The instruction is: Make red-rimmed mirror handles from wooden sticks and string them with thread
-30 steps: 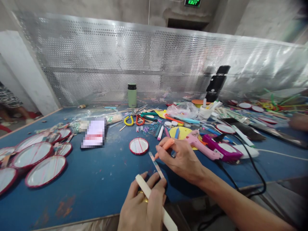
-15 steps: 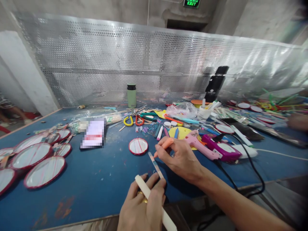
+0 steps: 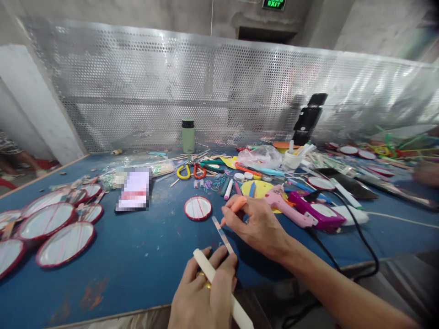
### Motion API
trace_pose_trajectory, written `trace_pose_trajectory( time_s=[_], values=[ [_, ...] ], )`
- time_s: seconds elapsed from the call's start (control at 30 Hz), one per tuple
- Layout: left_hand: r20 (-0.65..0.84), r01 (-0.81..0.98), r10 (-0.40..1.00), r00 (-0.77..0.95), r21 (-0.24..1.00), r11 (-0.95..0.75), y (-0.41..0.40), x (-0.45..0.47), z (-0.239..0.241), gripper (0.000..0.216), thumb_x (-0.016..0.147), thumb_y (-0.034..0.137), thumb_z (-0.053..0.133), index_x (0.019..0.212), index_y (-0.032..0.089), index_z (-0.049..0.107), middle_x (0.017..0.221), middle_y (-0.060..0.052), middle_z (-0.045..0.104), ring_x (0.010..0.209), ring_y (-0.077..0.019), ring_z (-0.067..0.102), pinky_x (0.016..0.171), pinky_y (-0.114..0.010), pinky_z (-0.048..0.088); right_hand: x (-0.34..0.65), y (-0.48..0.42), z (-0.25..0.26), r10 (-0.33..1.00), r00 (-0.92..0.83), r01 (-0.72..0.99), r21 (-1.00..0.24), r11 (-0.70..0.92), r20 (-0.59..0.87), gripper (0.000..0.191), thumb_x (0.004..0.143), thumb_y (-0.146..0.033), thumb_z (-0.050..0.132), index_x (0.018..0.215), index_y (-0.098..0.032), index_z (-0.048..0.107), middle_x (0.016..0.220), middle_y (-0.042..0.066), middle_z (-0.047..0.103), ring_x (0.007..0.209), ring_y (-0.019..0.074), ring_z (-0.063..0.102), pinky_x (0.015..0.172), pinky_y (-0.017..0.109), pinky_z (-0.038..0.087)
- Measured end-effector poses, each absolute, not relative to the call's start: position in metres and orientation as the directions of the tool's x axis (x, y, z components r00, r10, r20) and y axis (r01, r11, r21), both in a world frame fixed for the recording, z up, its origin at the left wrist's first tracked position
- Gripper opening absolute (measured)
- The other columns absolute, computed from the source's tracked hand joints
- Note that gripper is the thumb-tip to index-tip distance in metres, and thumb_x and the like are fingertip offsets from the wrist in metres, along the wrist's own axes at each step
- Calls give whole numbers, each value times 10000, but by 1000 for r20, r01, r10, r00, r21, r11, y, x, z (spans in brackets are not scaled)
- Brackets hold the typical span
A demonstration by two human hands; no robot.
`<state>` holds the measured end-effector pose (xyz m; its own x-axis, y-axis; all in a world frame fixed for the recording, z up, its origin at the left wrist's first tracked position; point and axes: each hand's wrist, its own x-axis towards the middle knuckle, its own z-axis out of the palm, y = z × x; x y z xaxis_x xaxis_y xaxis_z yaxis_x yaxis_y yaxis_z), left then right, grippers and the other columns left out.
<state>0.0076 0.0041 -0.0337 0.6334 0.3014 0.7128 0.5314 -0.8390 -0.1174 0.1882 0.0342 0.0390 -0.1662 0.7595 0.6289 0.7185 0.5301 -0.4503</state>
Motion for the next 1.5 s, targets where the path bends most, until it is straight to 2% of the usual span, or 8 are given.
trace_pose_trajectory(
  time_s=[0.23, 0.77, 0.97, 1.5],
  values=[
    [708, 532, 300, 640, -126, -837, 5, 6, -39, 329, 971, 146, 386, 1255, 100, 546, 1184, -94, 699, 1070, -227, 674, 813, -344, 622, 189, 32, 38, 780, -156, 721, -470, 509, 606, 238, 887, -234, 552, 653, -193, 562, 661, -16, 666, 648, 130, 632, 603, 247, 441],
    [718, 542, 306, 625, -117, -832, 5, 8, -33, 319, 972, 139, 366, 1222, 105, 563, 1163, -76, 712, 1055, -223, 683, 800, -348, 626, 187, 36, 39, 783, -142, 732, -468, 495, 606, 239, 886, -227, 548, 652, -188, 579, 677, -9, 674, 643, 127, 631, 609, 243, 449],
    [705, 538, 310, 638, -120, -834, 4, 7, -37, 321, 966, 140, 382, 1236, 100, 552, 1169, -106, 705, 1058, -246, 677, 802, -363, 626, 187, 35, 40, 779, -141, 740, -457, 493, 611, 237, 885, -227, 551, 653, -192, 586, 669, -12, 673, 617, 122, 621, 603, 240, 445],
    [714, 532, 306, 630, -110, -839, 4, 8, -39, 318, 962, 132, 399, 1234, 99, 560, 1170, -110, 708, 1059, -234, 682, 815, -348, 621, 186, 34, 40, 796, -195, 724, -464, 511, 573, 217, 915, -254, 530, 713, -201, 589, 745, -4, 698, 656, 128, 620, 633, 251, 447]
  ],
)
